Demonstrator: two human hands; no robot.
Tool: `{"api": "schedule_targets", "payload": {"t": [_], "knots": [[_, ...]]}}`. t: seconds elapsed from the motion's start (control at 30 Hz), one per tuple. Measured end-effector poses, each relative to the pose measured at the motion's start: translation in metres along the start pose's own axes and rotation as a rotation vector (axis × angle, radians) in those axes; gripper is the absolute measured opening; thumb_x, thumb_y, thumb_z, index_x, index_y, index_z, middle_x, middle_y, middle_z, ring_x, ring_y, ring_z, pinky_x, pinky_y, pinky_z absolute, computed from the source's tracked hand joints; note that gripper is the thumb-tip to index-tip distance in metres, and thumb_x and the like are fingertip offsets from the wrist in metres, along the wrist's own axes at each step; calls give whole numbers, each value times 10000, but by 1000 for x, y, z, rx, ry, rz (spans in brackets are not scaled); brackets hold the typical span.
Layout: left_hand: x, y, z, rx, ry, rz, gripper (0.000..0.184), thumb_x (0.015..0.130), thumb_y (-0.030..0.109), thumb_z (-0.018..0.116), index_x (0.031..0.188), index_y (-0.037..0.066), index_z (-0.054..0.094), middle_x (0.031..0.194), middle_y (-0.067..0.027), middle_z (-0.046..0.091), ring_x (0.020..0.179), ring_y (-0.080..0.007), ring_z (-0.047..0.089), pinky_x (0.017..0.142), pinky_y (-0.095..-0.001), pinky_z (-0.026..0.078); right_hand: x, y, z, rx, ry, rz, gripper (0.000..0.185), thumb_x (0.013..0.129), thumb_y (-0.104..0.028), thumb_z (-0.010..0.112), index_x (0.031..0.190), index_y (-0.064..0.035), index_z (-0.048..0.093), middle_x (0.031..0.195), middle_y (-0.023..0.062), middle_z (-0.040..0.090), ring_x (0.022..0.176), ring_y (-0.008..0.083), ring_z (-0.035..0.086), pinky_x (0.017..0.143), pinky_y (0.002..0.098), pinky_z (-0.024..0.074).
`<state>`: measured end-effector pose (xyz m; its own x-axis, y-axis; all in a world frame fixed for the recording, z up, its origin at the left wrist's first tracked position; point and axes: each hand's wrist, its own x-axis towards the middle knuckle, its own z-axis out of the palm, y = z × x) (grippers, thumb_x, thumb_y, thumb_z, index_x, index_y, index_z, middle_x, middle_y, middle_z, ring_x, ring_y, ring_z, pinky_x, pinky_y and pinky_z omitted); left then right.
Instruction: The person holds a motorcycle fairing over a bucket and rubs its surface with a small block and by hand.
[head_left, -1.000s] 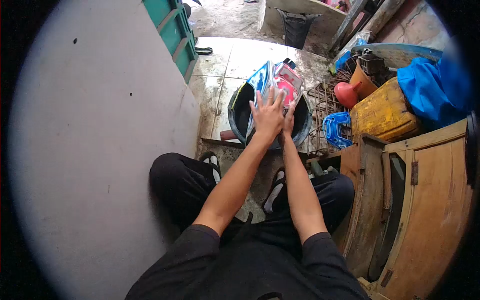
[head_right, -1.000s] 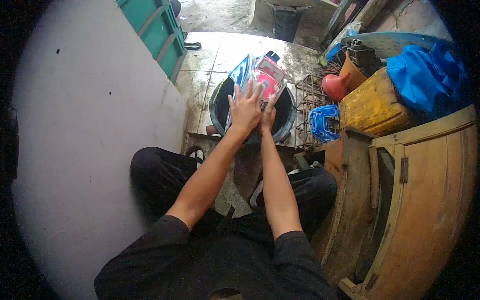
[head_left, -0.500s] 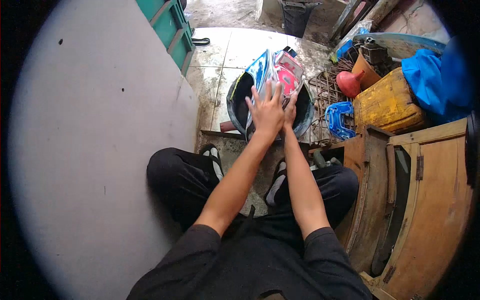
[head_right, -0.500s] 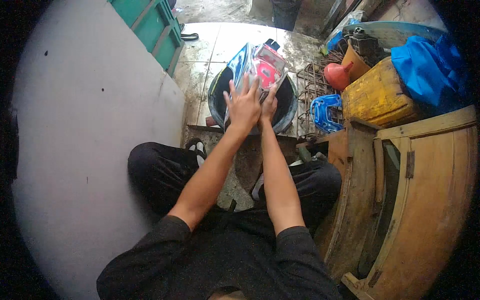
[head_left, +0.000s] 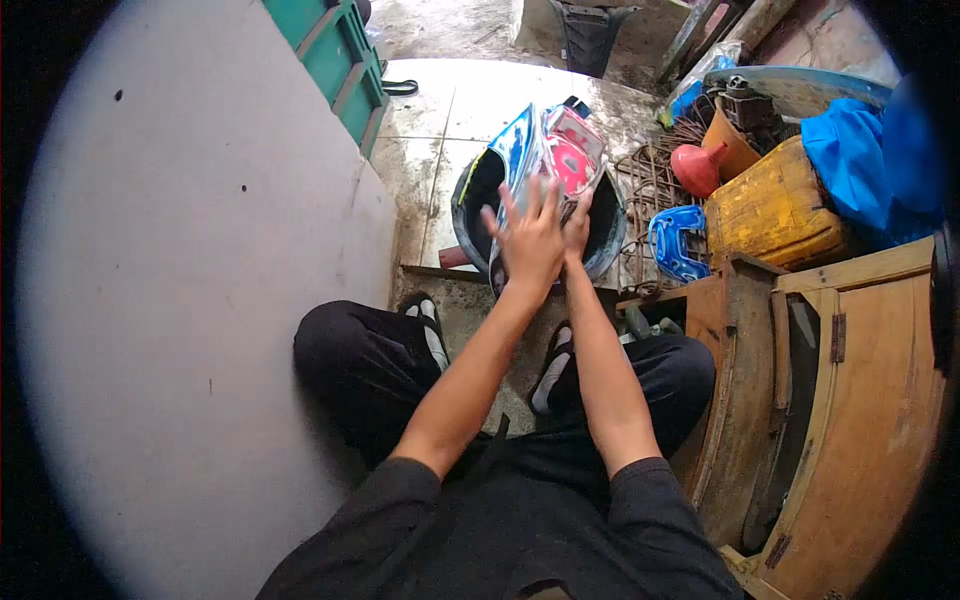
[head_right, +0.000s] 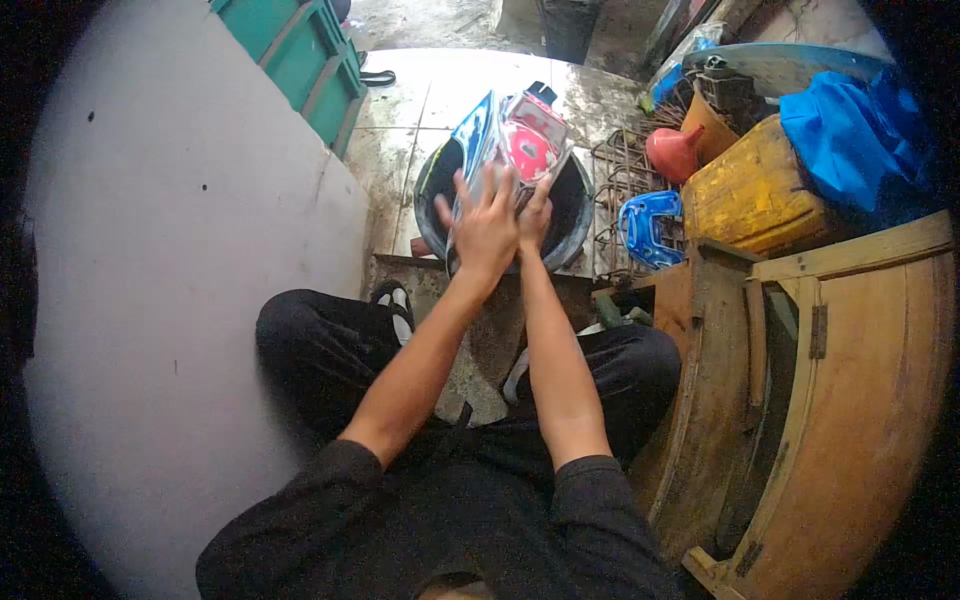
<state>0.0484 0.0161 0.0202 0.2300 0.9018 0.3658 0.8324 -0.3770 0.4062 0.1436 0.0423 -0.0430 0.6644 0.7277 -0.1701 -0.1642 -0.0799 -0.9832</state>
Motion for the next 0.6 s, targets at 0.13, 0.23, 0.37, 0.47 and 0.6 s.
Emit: {"api": "schedule_targets", "payload": {"t": [0.13, 0.23, 0.37, 0.47, 0.6], "knots": [[38, 14, -1, 10, -65, 23, 458, 1015, 367, 410, 1444, 233, 502, 1560, -57, 390, 1468, -410, 227, 1125, -679, 72, 3, 21, 2, -679, 97, -654, 816, 979, -668, 315, 1151, 58, 645, 1098, 238, 676, 1056, 366, 627, 928, 426, 441], [-14, -4, -13, -21, -130, -6, 474, 1035, 391, 382, 1483, 252, 452, 1590, -67, 335, 1469, -428, 219, 1125, -690, 55, 13, 17, -4, -71, 55, 44, 827, 979, -667, 313, 1163, 71, 639, 1137, 245, 670, 1087, 383, 620, 957, 426, 432], [-83, -16, -24, -20, -144, -66, 479, 1018, 334, 428, 1490, 255, 440, 1595, -50, 329, 1451, -433, 259, 1118, -696, 71, -10, -9, 6, 64, 64, -90, 804, 999, -641, 304, 1079, 75, 661, 1015, 177, 703, 950, 292, 632, 877, 415, 449], [-58, -7, -11, -9, -95, -50, 477, 1016, 329, 430, 1486, 249, 446, 1597, -48, 323, 1443, -434, 273, 1111, -704, 83, -8, -9, 5, -14, 82, -55, 788, 1006, -626, 304, 1069, 72, 664, 965, 168, 703, 906, 308, 627, 861, 412, 450], [24, 14, -6, -5, -50, -26, 458, 1024, 338, 412, 1468, 238, 472, 1585, -69, 342, 1440, -435, 275, 1103, -714, 98, 23, 61, -3, -443, 143, -366, 790, 981, -651, 341, 1075, 61, 672, 997, 246, 695, 1001, 431, 627, 871, 437, 454]]}}
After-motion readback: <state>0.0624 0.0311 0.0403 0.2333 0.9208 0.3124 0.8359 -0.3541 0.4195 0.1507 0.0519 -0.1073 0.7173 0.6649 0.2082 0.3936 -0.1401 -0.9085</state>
